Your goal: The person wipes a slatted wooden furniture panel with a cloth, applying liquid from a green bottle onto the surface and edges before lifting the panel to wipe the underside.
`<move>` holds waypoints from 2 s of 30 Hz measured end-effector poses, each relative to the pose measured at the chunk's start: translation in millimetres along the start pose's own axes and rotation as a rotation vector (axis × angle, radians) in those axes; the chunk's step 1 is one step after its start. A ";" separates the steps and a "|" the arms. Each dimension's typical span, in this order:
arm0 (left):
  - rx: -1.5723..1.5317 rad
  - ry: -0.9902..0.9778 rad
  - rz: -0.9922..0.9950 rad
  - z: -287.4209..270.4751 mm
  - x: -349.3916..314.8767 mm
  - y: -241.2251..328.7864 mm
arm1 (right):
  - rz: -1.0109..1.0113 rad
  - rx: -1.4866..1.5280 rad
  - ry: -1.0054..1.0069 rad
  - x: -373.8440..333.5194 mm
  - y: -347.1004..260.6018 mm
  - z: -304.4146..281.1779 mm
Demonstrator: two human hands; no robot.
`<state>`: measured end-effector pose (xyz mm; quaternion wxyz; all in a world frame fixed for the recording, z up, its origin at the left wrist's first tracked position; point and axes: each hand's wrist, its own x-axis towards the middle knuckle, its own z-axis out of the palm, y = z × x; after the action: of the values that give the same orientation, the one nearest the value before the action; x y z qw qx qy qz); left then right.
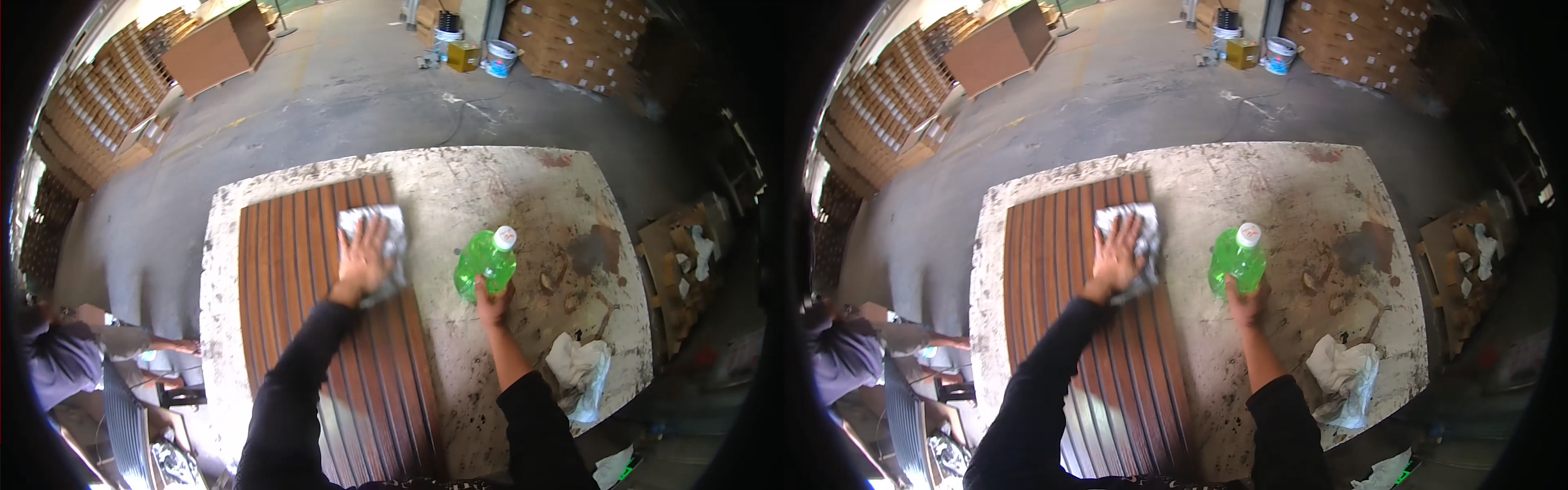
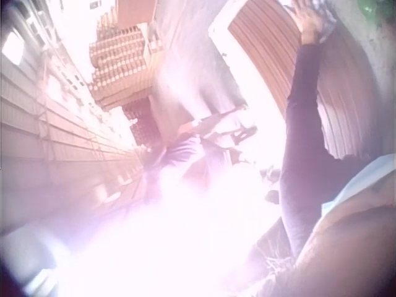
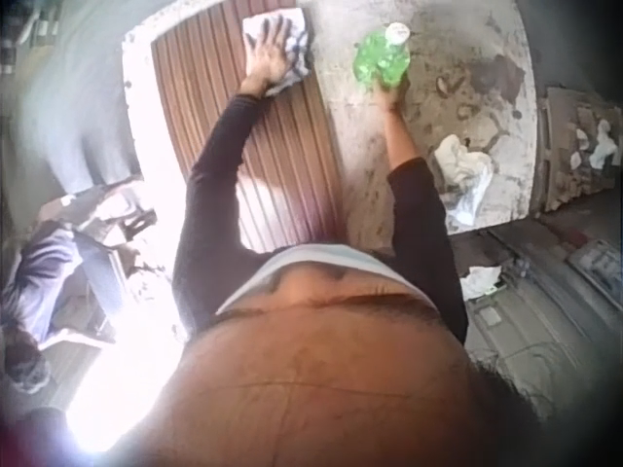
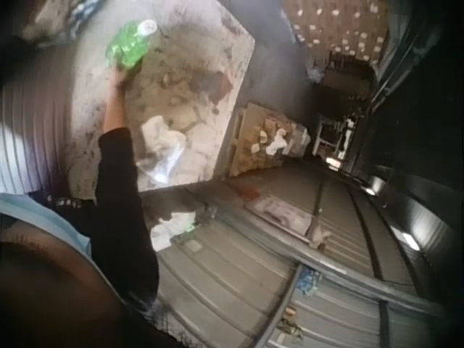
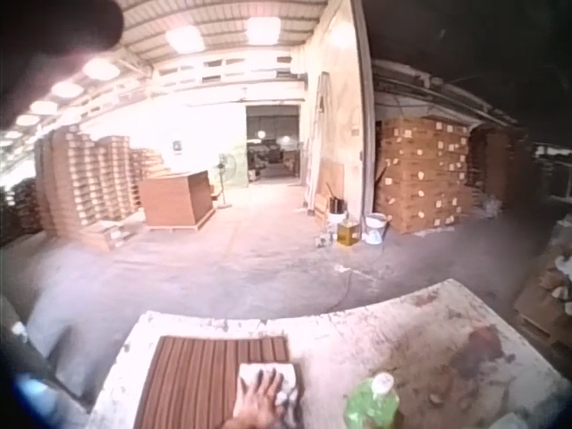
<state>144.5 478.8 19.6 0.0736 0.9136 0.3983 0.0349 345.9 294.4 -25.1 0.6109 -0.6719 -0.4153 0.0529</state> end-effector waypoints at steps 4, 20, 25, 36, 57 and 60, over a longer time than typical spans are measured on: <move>-0.045 -0.266 0.082 -10.7 -149.3 44.5 | 0.104 -0.033 0.073 2.9 3.6 -2.1; 0.027 -0.015 -0.216 -11.8 -83.8 -40.5 | 0.173 0.084 0.012 -4.0 -8.7 1.2; 0.020 0.192 -0.271 -11.5 41.5 -95.8 | 0.060 0.070 0.034 -8.3 4.8 -2.6; 0.047 0.108 -0.304 -8.8 39.5 -91.1 | -0.055 -0.040 0.061 -3.7 5.8 -1.3; -0.007 0.026 -0.301 -11.7 -186.6 -72.8 | 0.168 0.053 0.047 -1.0 18.4 8.1; 0.028 0.137 -0.327 -23.1 -101.6 -124.7 | 0.070 0.080 0.076 -0.3 24.3 9.4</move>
<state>-17.5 490.6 21.6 0.0382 0.8330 0.5462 0.0793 352.2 303.7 -48.5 0.6506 -0.6625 -0.3654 0.0653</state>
